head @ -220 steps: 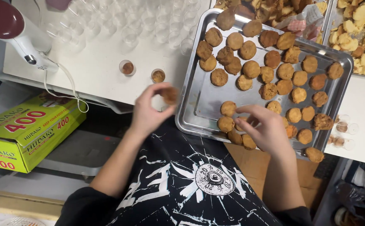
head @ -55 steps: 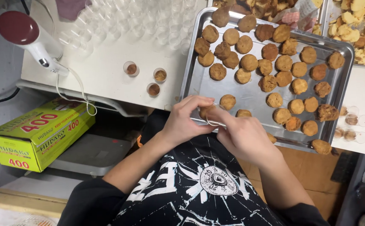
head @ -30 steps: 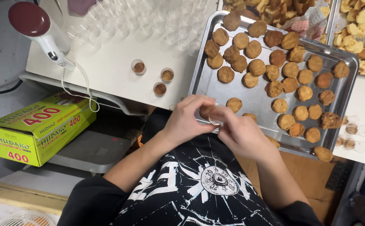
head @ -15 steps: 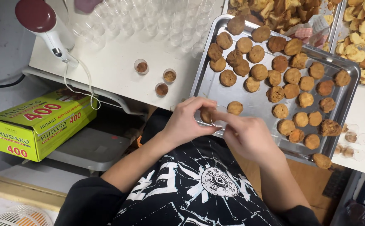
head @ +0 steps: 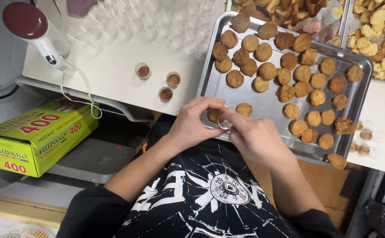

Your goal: Packing small cookies or fried dough balls from a metal tray into plastic cups.

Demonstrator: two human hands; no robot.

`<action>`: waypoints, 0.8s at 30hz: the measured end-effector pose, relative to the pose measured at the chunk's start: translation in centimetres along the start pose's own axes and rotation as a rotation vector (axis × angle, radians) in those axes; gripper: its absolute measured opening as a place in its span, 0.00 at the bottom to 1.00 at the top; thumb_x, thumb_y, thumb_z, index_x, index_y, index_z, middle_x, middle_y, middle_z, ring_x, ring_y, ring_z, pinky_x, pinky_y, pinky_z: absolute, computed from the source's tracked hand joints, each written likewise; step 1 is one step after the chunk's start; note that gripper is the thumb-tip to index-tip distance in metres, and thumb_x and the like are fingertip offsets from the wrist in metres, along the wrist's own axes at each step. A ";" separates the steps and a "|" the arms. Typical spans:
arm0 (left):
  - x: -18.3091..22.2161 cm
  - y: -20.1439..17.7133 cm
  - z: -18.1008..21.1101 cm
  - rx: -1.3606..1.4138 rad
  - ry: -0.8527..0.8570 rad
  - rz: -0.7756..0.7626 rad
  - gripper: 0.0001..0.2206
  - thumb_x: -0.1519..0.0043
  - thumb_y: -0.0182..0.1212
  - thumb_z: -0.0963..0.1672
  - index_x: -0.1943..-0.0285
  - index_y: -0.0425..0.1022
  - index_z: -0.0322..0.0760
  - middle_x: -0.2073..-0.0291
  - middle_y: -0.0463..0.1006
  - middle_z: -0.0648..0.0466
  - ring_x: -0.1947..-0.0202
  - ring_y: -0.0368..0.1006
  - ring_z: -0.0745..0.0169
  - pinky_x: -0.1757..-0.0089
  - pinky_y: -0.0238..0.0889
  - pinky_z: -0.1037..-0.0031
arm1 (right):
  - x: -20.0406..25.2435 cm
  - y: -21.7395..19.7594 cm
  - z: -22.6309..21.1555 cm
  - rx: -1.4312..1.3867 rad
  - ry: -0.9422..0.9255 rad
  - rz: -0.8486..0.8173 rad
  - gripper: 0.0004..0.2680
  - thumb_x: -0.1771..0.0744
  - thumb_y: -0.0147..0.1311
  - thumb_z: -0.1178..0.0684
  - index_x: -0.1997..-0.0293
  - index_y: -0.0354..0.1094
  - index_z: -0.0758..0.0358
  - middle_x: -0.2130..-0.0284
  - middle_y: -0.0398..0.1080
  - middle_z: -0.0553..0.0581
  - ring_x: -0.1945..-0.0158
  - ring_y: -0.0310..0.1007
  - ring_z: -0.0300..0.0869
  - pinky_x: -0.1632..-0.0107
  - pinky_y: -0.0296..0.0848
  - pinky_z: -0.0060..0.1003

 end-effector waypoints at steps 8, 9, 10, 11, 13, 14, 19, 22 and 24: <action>0.4 -0.6 -1.3 0.152 -0.149 -0.045 0.23 0.51 0.79 0.42 0.48 0.75 0.35 0.49 0.82 0.51 0.55 0.80 0.63 0.53 0.73 0.73 | -0.6 -0.1 -1.7 0.049 0.005 0.036 0.12 0.37 0.53 0.58 0.49 0.69 0.58 0.71 0.76 0.60 0.71 0.77 0.55 0.68 0.73 0.50; 0.5 -0.8 -1.5 0.156 -0.151 -0.023 0.24 0.52 0.80 0.42 0.48 0.75 0.35 0.48 0.82 0.51 0.56 0.79 0.63 0.54 0.73 0.74 | -0.6 -0.4 -2.1 0.075 0.048 0.026 0.12 0.37 0.53 0.58 0.48 0.70 0.56 0.78 0.74 0.60 0.73 0.77 0.54 0.69 0.73 0.50; 0.4 -1.0 -1.6 0.158 -0.150 -0.022 0.24 0.52 0.80 0.42 0.48 0.75 0.35 0.48 0.82 0.51 0.56 0.79 0.63 0.54 0.73 0.74 | -1.1 -0.2 -1.9 0.077 0.048 0.025 0.12 0.37 0.53 0.58 0.48 0.70 0.56 0.78 0.74 0.60 0.73 0.77 0.54 0.69 0.73 0.50; 0.6 -1.1 -1.6 0.191 -0.170 -0.017 0.24 0.51 0.79 0.42 0.47 0.75 0.34 0.48 0.82 0.51 0.55 0.80 0.62 0.53 0.73 0.74 | -1.4 0.1 -2.0 0.094 -0.007 0.002 0.12 0.37 0.53 0.57 0.49 0.69 0.58 0.74 0.75 0.60 0.74 0.76 0.56 0.70 0.72 0.51; 0.8 -1.2 -1.8 0.229 -0.188 -0.012 0.24 0.51 0.79 0.42 0.46 0.75 0.34 0.47 0.81 0.51 0.54 0.80 0.62 0.52 0.73 0.74 | -1.7 0.4 -2.2 0.114 -0.061 -0.021 0.11 0.37 0.53 0.57 0.51 0.68 0.60 0.71 0.77 0.61 0.74 0.75 0.57 0.71 0.71 0.52; 0.8 -1.2 -2.0 0.177 -0.186 -0.016 0.24 0.51 0.80 0.42 0.46 0.76 0.35 0.50 0.81 0.51 0.54 0.80 0.61 0.52 0.74 0.74 | -1.8 0.5 -2.4 0.113 -0.028 -0.037 0.10 0.37 0.53 0.56 0.52 0.68 0.58 0.72 0.77 0.60 0.74 0.76 0.56 0.71 0.71 0.52; 0.7 -2.3 -2.4 0.076 -0.075 0.044 0.23 0.51 0.80 0.42 0.48 0.75 0.35 0.46 0.81 0.51 0.47 0.79 0.56 0.47 0.72 0.70 | -3.4 0.8 -2.2 0.093 -0.002 -0.057 0.09 0.36 0.53 0.56 0.52 0.67 0.58 0.73 0.77 0.59 0.73 0.76 0.56 0.71 0.70 0.52; 0.2 -2.8 -2.6 0.041 -0.100 0.009 0.23 0.53 0.79 0.42 0.49 0.76 0.35 0.49 0.81 0.51 0.49 0.78 0.55 0.48 0.72 0.68 | -4.2 0.7 -1.9 0.161 0.080 -0.130 0.09 0.35 0.52 0.54 0.50 0.68 0.54 0.75 0.76 0.59 0.70 0.77 0.56 0.67 0.72 0.53; 0.0 -3.3 -2.8 0.129 -0.206 0.005 0.23 0.52 0.79 0.43 0.49 0.76 0.36 0.48 0.81 0.52 0.50 0.80 0.58 0.49 0.73 0.70 | -4.2 0.5 -1.8 -0.104 -0.017 -0.073 0.11 0.35 0.48 0.58 0.48 0.66 0.59 0.65 0.78 0.60 0.65 0.79 0.56 0.63 0.74 0.51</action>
Point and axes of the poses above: each hand's wrist, its own x-axis away from the middle knuckle, its own y-axis out of the palm, z = x × y, the point moved 1 cm from there along -x, towards the middle knuckle
